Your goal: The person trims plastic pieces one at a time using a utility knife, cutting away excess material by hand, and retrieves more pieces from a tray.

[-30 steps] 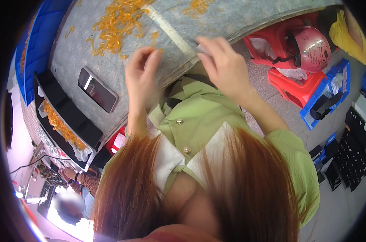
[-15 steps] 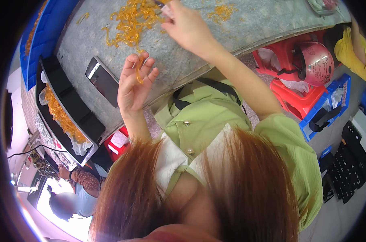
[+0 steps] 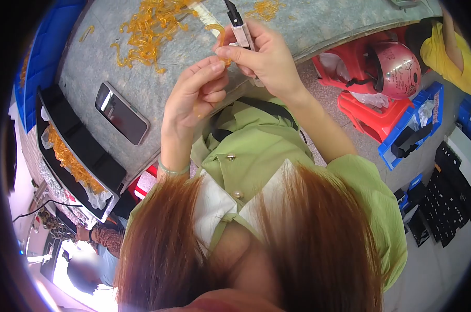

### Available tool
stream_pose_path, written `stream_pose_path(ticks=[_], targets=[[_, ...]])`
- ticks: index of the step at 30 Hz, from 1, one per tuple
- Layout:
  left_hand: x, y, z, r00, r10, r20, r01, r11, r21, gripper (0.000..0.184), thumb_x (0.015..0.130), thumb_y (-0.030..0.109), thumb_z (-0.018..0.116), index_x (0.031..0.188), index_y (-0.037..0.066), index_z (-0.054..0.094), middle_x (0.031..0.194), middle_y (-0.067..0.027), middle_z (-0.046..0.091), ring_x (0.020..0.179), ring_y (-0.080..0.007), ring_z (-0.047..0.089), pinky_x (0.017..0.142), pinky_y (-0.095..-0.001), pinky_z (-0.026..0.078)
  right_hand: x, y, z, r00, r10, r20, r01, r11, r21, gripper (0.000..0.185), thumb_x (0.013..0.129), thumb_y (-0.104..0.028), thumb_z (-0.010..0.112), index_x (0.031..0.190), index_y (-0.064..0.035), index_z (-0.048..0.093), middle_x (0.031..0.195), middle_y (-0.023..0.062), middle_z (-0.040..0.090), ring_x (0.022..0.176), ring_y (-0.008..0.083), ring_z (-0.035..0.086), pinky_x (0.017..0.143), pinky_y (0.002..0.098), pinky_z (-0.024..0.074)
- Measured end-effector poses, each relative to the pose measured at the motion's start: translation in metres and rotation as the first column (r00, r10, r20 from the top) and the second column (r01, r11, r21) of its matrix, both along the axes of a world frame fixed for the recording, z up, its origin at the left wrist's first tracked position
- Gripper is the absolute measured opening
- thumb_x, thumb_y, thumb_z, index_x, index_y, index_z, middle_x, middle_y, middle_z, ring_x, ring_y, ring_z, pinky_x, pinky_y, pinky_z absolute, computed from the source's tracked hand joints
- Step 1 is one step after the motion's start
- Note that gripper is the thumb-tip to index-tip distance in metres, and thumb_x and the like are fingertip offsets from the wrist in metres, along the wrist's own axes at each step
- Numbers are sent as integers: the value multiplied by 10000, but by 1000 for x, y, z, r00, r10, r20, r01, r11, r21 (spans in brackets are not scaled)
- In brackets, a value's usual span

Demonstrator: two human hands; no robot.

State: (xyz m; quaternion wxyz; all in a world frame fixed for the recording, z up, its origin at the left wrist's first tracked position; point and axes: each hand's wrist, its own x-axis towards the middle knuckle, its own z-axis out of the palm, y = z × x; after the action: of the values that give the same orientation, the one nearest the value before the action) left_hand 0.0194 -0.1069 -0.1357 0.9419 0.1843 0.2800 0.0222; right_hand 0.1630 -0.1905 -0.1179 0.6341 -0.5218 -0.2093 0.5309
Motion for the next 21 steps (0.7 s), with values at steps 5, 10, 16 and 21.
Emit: stream_pose_path(ticks=[5, 10, 16, 21], targets=[[10, -14, 9, 949, 173, -262, 46, 749, 661, 169, 827, 161, 618, 870, -2, 603, 573, 56, 423, 502, -48, 385, 463, -213, 332, 19, -37, -8, 849, 32, 527, 81, 978, -191, 211, 854, -95, 574, 1041, 3, 560, 823, 55, 564, 645, 151, 525, 573, 259, 412], [17, -22, 2, 856, 315, -411, 332, 275, 902, 157, 789, 145, 624, 801, -10, 602, 589, -48, 485, 532, -138, 476, 518, -295, 399, 36, -86, 2, 532, 362, 765, -106, 925, -364, 282, 863, -106, 528, 1131, -19, 521, 918, 146, 557, 851, 324, 561, 760, 357, 447], [26, -27, 5, 821, 319, -474, 465, 109, 879, 151, 768, 140, 626, 802, -5, 600, 662, -119, 548, 585, -259, 524, 562, -361, 424, 2, -76, -2, 445, 276, 852, -31, 955, -294, 288, 859, -101, 528, 1146, -88, 530, 891, 131, 562, 742, 349, 594, 619, 423, 482], [26, -30, 3, 820, 342, -459, 464, 72, 883, 148, 767, 145, 623, 791, 2, 593, 694, -129, 569, 620, -272, 553, 578, -366, 440, -4, -68, -4, 430, 338, 837, -24, 931, -364, 314, 857, -81, 541, 1170, -100, 550, 886, 109, 560, 730, 309, 592, 618, 379, 473]])
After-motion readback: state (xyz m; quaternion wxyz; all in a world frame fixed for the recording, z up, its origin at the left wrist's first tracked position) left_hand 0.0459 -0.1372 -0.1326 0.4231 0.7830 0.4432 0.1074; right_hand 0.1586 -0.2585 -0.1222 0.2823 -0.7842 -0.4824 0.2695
